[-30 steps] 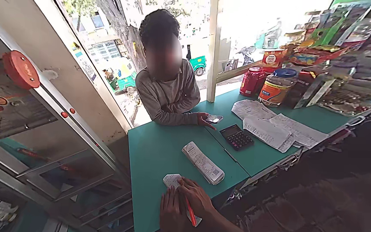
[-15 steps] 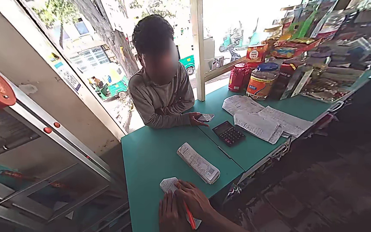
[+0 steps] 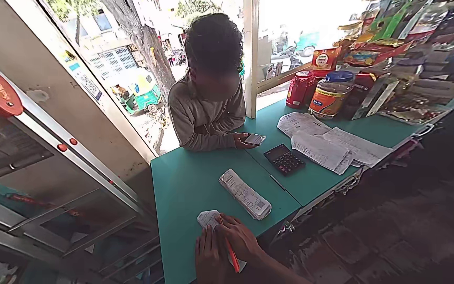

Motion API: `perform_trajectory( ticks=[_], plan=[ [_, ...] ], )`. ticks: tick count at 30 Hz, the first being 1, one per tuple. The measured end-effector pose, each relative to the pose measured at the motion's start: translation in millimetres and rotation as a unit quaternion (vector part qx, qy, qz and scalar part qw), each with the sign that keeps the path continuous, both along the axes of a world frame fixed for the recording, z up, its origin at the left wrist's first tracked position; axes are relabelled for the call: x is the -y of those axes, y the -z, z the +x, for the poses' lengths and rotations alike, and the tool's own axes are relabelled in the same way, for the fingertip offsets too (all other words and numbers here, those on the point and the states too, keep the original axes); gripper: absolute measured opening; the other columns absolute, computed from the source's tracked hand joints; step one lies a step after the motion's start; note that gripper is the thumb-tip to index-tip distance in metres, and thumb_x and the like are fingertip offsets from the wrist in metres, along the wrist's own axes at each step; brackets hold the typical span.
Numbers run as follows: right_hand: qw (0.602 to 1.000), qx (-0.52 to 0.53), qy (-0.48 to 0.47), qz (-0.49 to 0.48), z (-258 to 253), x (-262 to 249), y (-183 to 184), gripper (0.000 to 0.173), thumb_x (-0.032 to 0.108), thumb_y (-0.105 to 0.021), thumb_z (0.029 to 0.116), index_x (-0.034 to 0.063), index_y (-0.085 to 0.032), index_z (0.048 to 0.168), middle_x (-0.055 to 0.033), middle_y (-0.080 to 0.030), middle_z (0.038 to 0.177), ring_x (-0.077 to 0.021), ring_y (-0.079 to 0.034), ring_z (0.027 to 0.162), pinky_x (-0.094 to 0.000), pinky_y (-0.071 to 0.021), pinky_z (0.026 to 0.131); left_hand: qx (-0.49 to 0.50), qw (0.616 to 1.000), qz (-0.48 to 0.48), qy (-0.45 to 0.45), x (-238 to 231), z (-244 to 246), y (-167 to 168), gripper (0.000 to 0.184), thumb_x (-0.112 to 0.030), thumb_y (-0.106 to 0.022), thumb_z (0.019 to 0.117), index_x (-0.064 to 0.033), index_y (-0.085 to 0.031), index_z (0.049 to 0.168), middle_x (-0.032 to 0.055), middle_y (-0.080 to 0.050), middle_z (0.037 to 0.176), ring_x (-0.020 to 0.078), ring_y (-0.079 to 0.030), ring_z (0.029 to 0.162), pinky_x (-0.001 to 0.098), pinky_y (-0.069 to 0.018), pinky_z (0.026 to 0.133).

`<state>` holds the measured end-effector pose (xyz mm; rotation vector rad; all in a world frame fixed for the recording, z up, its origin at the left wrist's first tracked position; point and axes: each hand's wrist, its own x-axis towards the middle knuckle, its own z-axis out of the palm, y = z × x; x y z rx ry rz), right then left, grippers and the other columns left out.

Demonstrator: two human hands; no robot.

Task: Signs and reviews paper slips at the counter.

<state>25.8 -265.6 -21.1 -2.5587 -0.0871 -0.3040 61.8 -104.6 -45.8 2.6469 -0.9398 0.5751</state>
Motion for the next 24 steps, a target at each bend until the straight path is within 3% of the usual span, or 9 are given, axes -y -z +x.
perform_trajectory(
  ticks=[6,18,24],
  plan=[
    [1.0,0.009,0.005,-0.005,0.5,-0.4,0.5,0.028,0.014,-0.051,0.1018,0.0179,-0.068,0.124,-0.0032,-0.06,0.146,-0.0243,-0.045,0.145,-0.0434,-0.037,0.119,0.016,1.0,-0.005,-0.013,1.0,0.7,1.9,0.046,-0.04,-0.047,0.1002,-0.0131,-0.075,0.125,0.0053,-0.066,0.138,0.0265,-0.06,0.131,0.0483,-0.0433,0.113],
    [1.0,0.014,0.009,-0.004,-0.9,0.2,0.2,0.029,0.014,-0.051,0.1016,0.0184,-0.069,0.124,-0.0026,-0.06,0.146,-0.0231,-0.046,0.145,-0.0425,-0.0367,0.119,0.003,1.0,0.0,-0.003,1.6,-1.3,-1.6,0.045,-0.037,-0.049,0.0997,-0.0099,-0.074,0.126,0.0087,-0.066,0.138,0.0299,-0.06,0.131,0.0523,-0.0434,0.112],
    [1.0,0.012,0.015,-0.004,-0.5,-1.0,2.5,0.03,0.018,-0.047,0.1048,0.0191,-0.069,0.125,-0.0018,-0.06,0.146,-0.0223,-0.045,0.145,-0.0418,-0.0362,0.119,0.014,1.0,-0.001,-0.013,1.7,-1.1,0.7,0.044,-0.037,-0.047,0.1005,-0.0146,-0.074,0.127,0.0055,-0.066,0.138,0.027,-0.059,0.132,0.0501,-0.0433,0.113]
  ],
)
